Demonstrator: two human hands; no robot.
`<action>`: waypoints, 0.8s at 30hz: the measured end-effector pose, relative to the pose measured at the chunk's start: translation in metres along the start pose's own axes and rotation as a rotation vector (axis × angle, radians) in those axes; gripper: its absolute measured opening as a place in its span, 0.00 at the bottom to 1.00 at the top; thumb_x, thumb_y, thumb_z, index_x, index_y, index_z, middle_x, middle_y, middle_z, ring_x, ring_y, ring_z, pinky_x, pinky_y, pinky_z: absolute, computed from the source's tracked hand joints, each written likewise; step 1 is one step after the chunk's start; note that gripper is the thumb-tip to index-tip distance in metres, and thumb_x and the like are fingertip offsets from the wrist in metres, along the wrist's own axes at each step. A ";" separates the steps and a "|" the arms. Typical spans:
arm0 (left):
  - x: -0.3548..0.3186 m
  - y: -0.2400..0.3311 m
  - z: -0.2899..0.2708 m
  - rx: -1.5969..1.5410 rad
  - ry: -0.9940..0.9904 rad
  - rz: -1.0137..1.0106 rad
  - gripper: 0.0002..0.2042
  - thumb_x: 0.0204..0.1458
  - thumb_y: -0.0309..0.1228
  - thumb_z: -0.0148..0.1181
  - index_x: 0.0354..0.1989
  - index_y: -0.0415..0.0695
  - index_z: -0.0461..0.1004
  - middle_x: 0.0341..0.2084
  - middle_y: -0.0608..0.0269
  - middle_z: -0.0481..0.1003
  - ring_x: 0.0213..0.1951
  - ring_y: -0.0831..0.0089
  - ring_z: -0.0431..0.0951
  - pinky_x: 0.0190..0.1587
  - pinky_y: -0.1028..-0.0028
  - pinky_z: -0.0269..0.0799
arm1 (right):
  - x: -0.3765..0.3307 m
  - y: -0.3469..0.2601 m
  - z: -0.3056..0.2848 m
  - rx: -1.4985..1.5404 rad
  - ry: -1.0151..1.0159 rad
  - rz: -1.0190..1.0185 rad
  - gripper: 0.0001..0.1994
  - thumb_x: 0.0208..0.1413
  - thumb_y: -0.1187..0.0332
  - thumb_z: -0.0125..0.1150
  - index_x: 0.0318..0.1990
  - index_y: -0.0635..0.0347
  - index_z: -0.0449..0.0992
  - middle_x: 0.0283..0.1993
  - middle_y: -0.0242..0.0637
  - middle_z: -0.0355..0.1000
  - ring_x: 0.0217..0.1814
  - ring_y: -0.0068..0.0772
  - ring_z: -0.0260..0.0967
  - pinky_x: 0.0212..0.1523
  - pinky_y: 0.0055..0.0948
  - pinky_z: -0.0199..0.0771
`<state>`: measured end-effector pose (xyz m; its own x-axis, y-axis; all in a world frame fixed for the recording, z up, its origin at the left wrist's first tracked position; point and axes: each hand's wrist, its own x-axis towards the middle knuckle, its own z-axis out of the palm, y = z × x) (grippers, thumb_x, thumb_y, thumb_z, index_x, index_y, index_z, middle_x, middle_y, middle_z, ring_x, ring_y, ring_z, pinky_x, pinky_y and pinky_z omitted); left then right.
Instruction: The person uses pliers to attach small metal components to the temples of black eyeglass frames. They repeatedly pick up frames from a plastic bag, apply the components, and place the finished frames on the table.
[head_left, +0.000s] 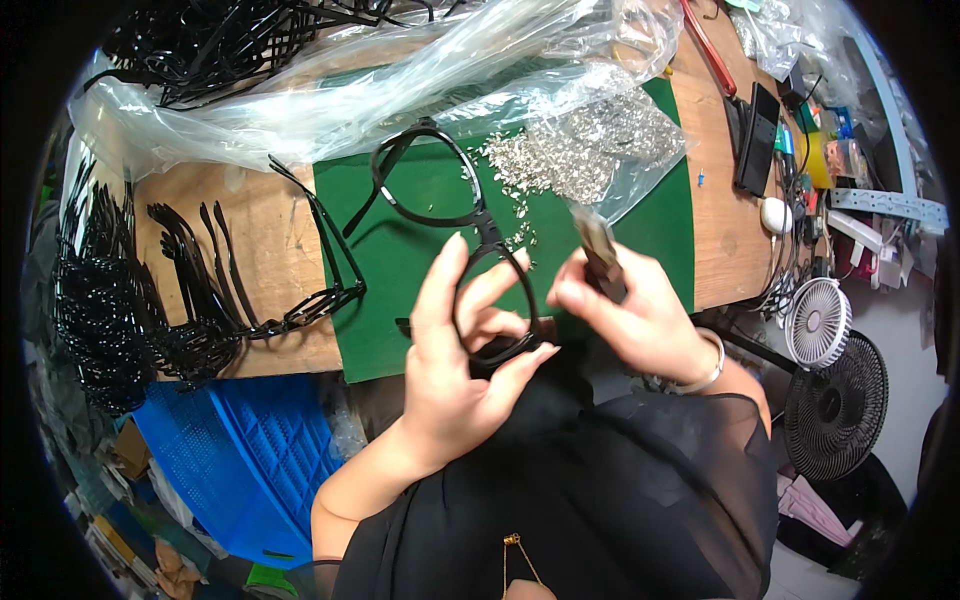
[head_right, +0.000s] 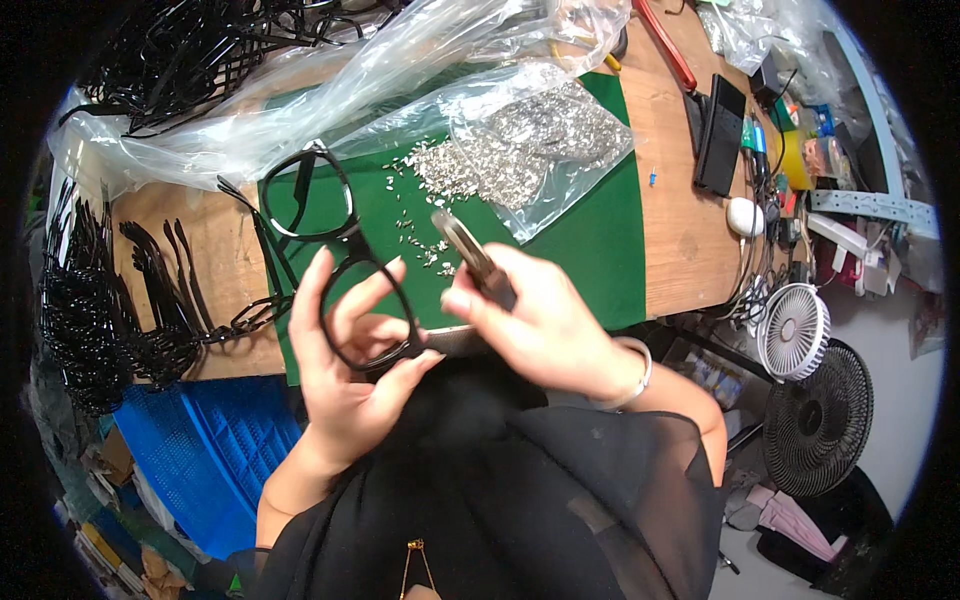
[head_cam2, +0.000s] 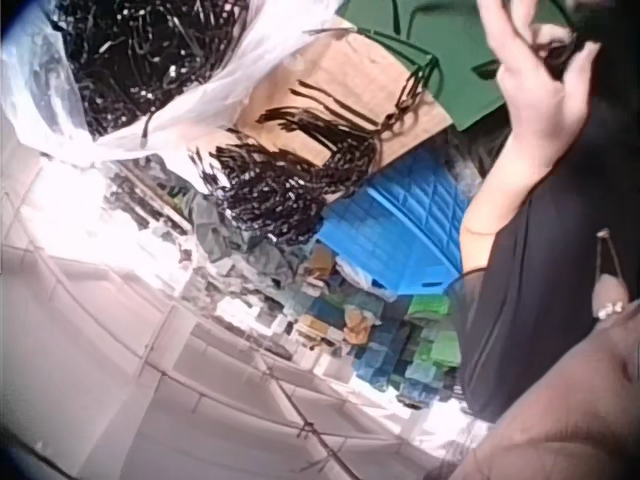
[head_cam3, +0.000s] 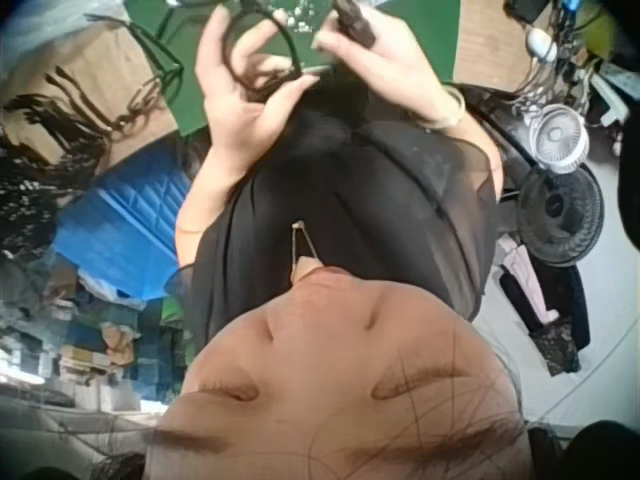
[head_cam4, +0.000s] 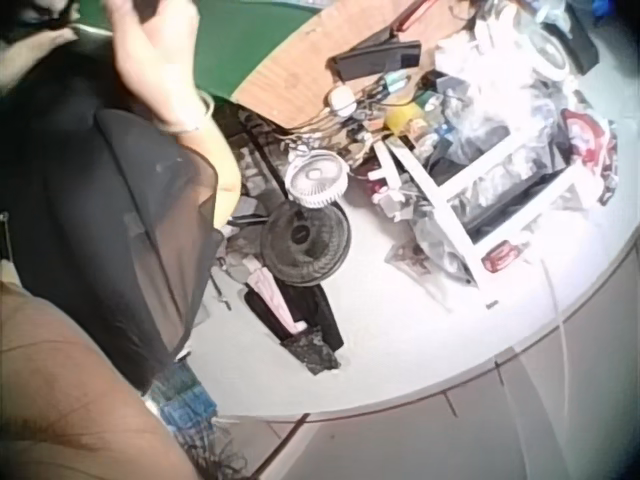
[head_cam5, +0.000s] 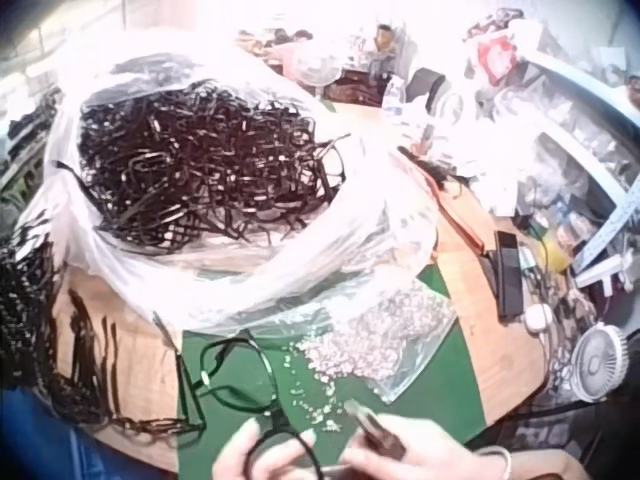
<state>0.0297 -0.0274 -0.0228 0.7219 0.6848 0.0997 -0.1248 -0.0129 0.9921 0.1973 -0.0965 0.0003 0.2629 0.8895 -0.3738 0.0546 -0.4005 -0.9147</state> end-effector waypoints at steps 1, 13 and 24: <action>0.002 -0.003 0.008 0.009 0.023 0.020 0.45 0.38 0.12 0.59 0.62 0.43 0.34 0.54 0.45 0.59 0.37 0.75 0.72 0.43 0.77 0.70 | -0.010 -0.003 0.005 0.133 0.006 -0.043 0.07 0.52 0.70 0.56 0.32 0.64 0.68 0.24 0.29 0.65 0.27 0.15 0.61 0.27 0.18 0.63; 0.006 -0.004 0.035 0.092 0.190 0.077 0.43 0.36 0.10 0.59 0.61 0.37 0.38 0.53 0.45 0.60 0.43 0.68 0.70 0.44 0.76 0.73 | -0.018 -0.005 0.020 0.548 0.055 -0.005 0.07 0.53 0.71 0.55 0.36 0.62 0.65 0.33 0.28 0.64 0.35 0.14 0.59 0.37 0.17 0.62; -0.003 0.030 -0.004 -0.409 0.053 -0.188 0.42 0.43 0.11 0.54 0.61 0.42 0.33 0.54 0.45 0.58 0.51 0.64 0.67 0.50 0.70 0.69 | -0.003 -0.021 0.017 0.614 -0.449 0.277 0.09 0.55 0.64 0.54 0.33 0.61 0.66 0.30 0.27 0.63 0.32 0.16 0.59 0.37 0.18 0.61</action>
<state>0.0215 -0.0268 0.0065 0.7233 0.6841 -0.0939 -0.2615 0.3972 0.8797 0.1787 -0.0870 0.0186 -0.2297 0.8317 -0.5055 -0.5291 -0.5426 -0.6524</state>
